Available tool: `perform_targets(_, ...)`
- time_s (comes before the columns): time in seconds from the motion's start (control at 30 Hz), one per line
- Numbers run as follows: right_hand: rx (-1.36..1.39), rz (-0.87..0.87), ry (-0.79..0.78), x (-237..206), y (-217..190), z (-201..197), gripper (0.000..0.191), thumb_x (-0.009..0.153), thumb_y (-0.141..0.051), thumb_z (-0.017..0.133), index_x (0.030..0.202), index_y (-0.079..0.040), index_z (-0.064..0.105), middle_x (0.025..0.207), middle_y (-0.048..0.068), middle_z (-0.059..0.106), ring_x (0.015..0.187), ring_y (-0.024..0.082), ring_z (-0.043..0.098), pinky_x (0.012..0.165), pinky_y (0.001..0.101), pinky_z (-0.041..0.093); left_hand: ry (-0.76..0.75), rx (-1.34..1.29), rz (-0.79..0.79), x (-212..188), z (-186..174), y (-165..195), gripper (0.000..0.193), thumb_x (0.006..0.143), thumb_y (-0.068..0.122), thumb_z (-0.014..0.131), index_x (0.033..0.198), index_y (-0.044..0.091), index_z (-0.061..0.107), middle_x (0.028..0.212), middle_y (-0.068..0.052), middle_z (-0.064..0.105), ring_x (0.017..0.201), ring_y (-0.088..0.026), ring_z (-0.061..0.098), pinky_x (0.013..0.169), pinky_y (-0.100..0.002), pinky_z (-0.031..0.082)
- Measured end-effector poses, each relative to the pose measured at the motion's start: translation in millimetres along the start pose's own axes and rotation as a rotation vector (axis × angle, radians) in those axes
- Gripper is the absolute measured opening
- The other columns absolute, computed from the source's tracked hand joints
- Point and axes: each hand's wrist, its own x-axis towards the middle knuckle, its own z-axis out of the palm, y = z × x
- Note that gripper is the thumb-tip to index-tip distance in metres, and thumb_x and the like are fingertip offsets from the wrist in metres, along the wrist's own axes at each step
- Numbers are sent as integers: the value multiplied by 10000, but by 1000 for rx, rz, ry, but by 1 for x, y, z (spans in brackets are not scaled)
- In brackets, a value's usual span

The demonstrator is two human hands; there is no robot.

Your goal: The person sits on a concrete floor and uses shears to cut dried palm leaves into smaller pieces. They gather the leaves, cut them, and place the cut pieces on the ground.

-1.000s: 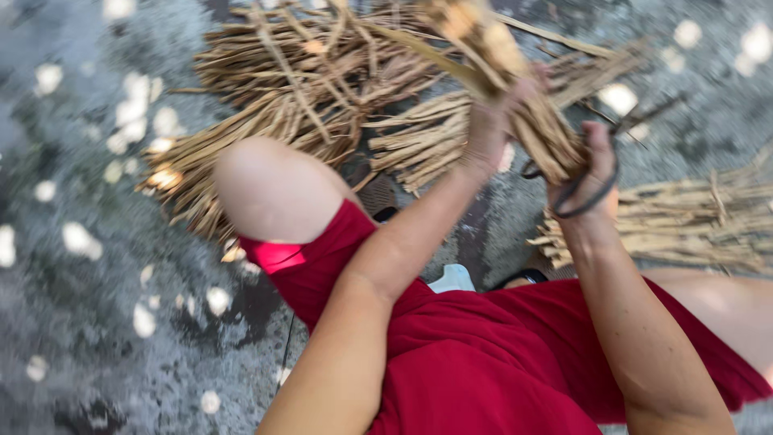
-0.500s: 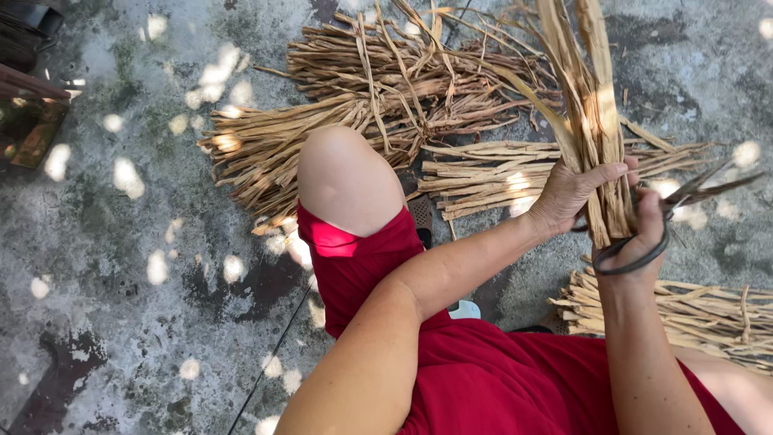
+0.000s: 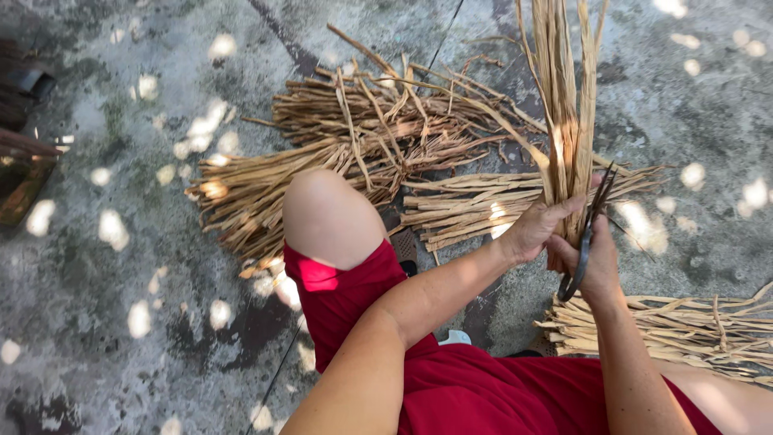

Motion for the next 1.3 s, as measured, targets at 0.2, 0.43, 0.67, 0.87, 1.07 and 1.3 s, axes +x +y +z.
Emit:
perform_targets(0.2,95,42,-11,1,7,18,534,833,-253,816,1216,-25,521,994,153,686,781,231,689,702,364,620,112,259,23,45,-10,30,350,1011,247,715,1213,-37,687,1088,-157,724,950,-238,729,842,-381,636)
perform_targets(0.43,17,-142,-82,-8,13,34,591,814,-265,806,1284,-54,515,1007,151,706,842,240,698,726,400,582,-26,25,43,92,-9,151,277,927,149,754,1169,46,668,896,-114,729,755,-200,739,688,-329,646)
perform_targets(0.67,-69,-183,-259,-20,16,68,649,790,-292,809,1299,-67,475,948,140,745,829,247,740,722,392,593,-32,195,236,92,19,273,252,999,218,679,1209,82,653,815,-48,692,697,-167,728,639,-326,645)
perform_targets(0.87,-117,76,-460,-11,16,82,699,786,-325,803,1330,-118,415,914,208,757,806,304,760,709,412,606,31,319,210,66,15,297,312,980,333,623,1144,70,660,750,-45,687,614,-152,715,568,-299,647)
perform_targets(1.07,-270,6,-430,22,32,64,676,761,-495,799,1254,-130,513,1092,170,789,1031,296,764,914,435,578,-3,232,348,74,12,294,334,1055,363,636,1097,38,696,671,-1,611,471,-66,533,403,-205,466)
perform_targets(1.3,66,39,-57,64,41,-2,699,821,-435,806,1320,-50,502,1294,203,597,1188,352,630,1004,511,529,171,568,325,65,26,304,336,1003,393,625,1135,103,731,643,36,606,470,-39,521,413,-201,430)
